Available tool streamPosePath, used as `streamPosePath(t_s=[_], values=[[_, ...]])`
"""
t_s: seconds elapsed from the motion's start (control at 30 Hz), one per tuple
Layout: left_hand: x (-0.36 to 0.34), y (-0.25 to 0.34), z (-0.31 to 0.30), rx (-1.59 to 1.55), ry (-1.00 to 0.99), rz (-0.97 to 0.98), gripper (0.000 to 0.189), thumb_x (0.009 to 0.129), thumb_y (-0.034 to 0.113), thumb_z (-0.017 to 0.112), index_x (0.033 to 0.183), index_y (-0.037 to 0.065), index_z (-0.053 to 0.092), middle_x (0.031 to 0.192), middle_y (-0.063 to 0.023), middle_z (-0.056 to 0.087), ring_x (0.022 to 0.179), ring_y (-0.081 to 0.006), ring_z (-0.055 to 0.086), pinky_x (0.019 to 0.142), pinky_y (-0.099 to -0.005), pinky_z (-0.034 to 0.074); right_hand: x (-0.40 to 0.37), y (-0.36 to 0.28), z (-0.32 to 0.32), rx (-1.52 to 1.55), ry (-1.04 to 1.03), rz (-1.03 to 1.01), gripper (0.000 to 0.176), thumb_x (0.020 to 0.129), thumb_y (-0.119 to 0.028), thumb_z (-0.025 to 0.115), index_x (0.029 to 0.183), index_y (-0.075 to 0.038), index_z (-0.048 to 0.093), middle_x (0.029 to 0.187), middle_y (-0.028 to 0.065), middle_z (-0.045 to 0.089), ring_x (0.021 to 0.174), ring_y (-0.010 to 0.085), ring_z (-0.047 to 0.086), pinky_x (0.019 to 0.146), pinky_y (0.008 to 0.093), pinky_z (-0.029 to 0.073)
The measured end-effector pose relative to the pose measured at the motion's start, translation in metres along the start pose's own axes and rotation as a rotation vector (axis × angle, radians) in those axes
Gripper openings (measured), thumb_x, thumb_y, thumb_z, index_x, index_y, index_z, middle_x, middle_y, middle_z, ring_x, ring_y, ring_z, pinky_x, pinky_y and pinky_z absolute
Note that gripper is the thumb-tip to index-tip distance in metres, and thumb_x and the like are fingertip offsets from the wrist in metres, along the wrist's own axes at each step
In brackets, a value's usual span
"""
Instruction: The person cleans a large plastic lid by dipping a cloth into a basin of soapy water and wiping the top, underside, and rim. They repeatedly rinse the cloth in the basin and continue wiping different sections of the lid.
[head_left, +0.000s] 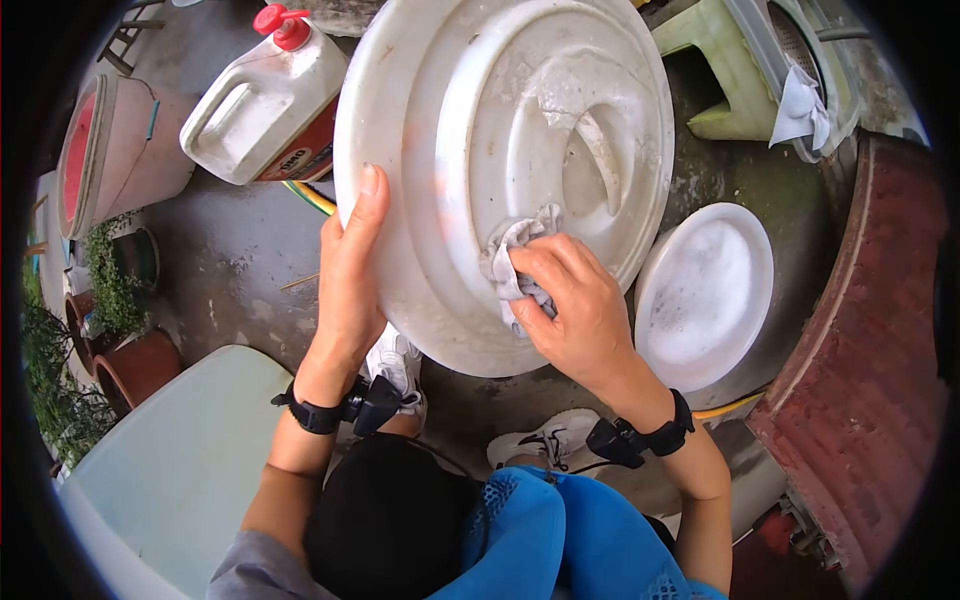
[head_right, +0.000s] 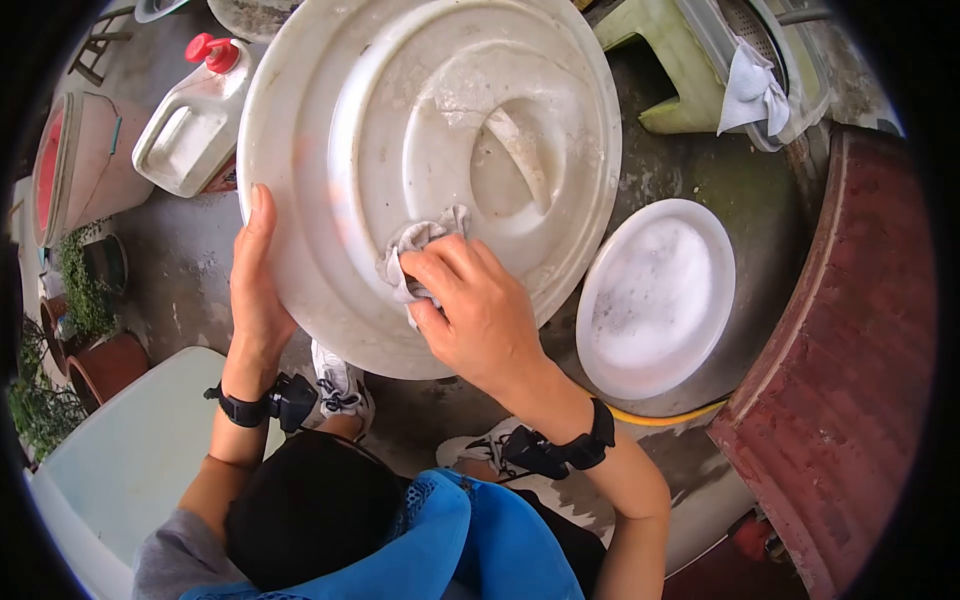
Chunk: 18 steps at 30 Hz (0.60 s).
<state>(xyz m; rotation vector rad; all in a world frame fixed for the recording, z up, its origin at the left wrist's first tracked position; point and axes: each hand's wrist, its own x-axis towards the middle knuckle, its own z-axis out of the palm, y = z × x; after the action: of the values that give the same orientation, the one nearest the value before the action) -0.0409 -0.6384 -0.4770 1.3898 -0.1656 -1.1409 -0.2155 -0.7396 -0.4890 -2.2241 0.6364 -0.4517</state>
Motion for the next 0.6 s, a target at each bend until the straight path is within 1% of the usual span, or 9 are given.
streamPosePath(t_s=[0.07, 0.13, 0.27, 0.33, 0.4, 0.47, 0.53, 0.57, 0.6], values=[[-0.001, 0.0, 0.002, 0.007, 0.005, -0.005, 0.061, 0.096, 0.048, 0.041, 0.133, -0.001, 0.042, 0.119, -0.0112, 0.056, 0.105, -0.0187, 0.056, 0.089, -0.0311, 0.046, 0.002, 0.003, 0.0, 0.009, -0.046, 0.026, 0.026, 0.07, -0.003, 0.065, 0.095, -0.008, 0.059, 0.09, 0.0072, 0.057, 0.081, 0.0279, 0.058, 0.07, 0.0378, 0.047], [0.0, 0.005, 0.008, -0.022, -0.02, 0.018, 0.061, 0.097, 0.048, 0.04, 0.133, -0.001, 0.041, 0.12, -0.0109, 0.055, 0.106, -0.0189, 0.056, 0.09, -0.0316, 0.046, 0.031, 0.008, -0.004, 0.005, 0.138, 0.058, 0.026, 0.07, -0.003, 0.065, 0.095, -0.008, 0.059, 0.089, 0.0068, 0.057, 0.08, 0.0274, 0.058, 0.069, 0.0367, 0.047], [0.0, 0.01, 0.014, 0.002, -0.023, 0.058, 0.062, 0.097, 0.05, 0.039, 0.134, 0.0, 0.041, 0.122, -0.0106, 0.054, 0.109, -0.0185, 0.055, 0.091, -0.0318, 0.045, 0.058, -0.007, 0.0, 0.094, 0.233, -0.005, 0.027, 0.07, -0.002, 0.066, 0.096, -0.008, 0.059, 0.087, 0.0076, 0.057, 0.079, 0.0271, 0.058, 0.067, 0.036, 0.047], [-0.001, 0.011, 0.019, -0.205, 0.009, 0.113, 0.061, 0.097, 0.052, 0.036, 0.131, 0.002, 0.044, 0.117, -0.0099, 0.057, 0.103, -0.0179, 0.058, 0.086, -0.0317, 0.048, 0.054, -0.021, 0.007, 0.167, 0.235, -0.05, 0.032, 0.067, -0.002, 0.067, 0.097, -0.009, 0.059, 0.089, 0.0065, 0.057, 0.079, 0.0265, 0.057, 0.068, 0.036, 0.047], [-0.001, 0.011, 0.013, -0.297, -0.058, 0.077, 0.06, 0.097, 0.053, 0.036, 0.129, 0.003, 0.045, 0.113, -0.01, 0.059, 0.099, -0.018, 0.06, 0.084, -0.0319, 0.049, 0.05, -0.038, 0.015, 0.221, 0.172, -0.228, 0.035, 0.065, -0.002, 0.068, 0.098, -0.011, 0.06, 0.091, 0.0042, 0.055, 0.082, 0.026, 0.056, 0.069, 0.036, 0.048], [-0.001, 0.013, 0.014, -0.387, -0.127, 0.046, 0.06, 0.097, 0.053, 0.035, 0.127, 0.003, 0.047, 0.11, -0.01, 0.06, 0.095, -0.0181, 0.061, 0.082, -0.0321, 0.051, 0.047, -0.042, 0.019, 0.206, 0.145, -0.238, 0.036, 0.064, -0.002, 0.069, 0.097, -0.012, 0.06, 0.092, 0.0032, 0.054, 0.082, 0.0252, 0.055, 0.068, 0.0355, 0.049], [-0.002, 0.018, 0.019, -0.365, -0.039, -0.009, 0.058, 0.097, 0.052, 0.035, 0.125, 0.003, 0.049, 0.104, -0.01, 0.062, 0.089, -0.0188, 0.063, 0.079, -0.0323, 0.052, 0.04, -0.047, 0.019, 0.193, 0.118, -0.252, 0.038, 0.062, -0.002, 0.069, 0.097, -0.013, 0.06, 0.092, 0.0022, 0.053, 0.083, 0.0244, 0.054, 0.068, 0.0351, 0.049], [0.002, 0.018, 0.016, -0.362, -0.137, 0.019, 0.058, 0.097, 0.051, 0.036, 0.126, 0.003, 0.048, 0.11, -0.0105, 0.061, 0.094, -0.0192, 0.062, 0.083, -0.0329, 0.052, 0.032, -0.05, 0.015, 0.173, 0.016, -0.251, 0.036, 0.063, -0.003, 0.068, 0.097, -0.014, 0.061, 0.092, 0.0013, 0.053, 0.082, 0.0233, 0.053, 0.067, 0.0338, 0.05], [0.001, 0.018, 0.018, -0.363, -0.137, 0.019, 0.058, 0.097, 0.051, 0.036, 0.126, 0.003, 0.048, 0.11, -0.0105, 0.061, 0.094, -0.0192, 0.062, 0.083, -0.0329, 0.052, 0.024, -0.053, 0.012, 0.151, -0.085, -0.251, 0.035, 0.064, -0.004, 0.068, 0.096, -0.015, 0.061, 0.092, 0.0005, 0.053, 0.081, 0.0222, 0.053, 0.066, 0.0326, 0.05]])
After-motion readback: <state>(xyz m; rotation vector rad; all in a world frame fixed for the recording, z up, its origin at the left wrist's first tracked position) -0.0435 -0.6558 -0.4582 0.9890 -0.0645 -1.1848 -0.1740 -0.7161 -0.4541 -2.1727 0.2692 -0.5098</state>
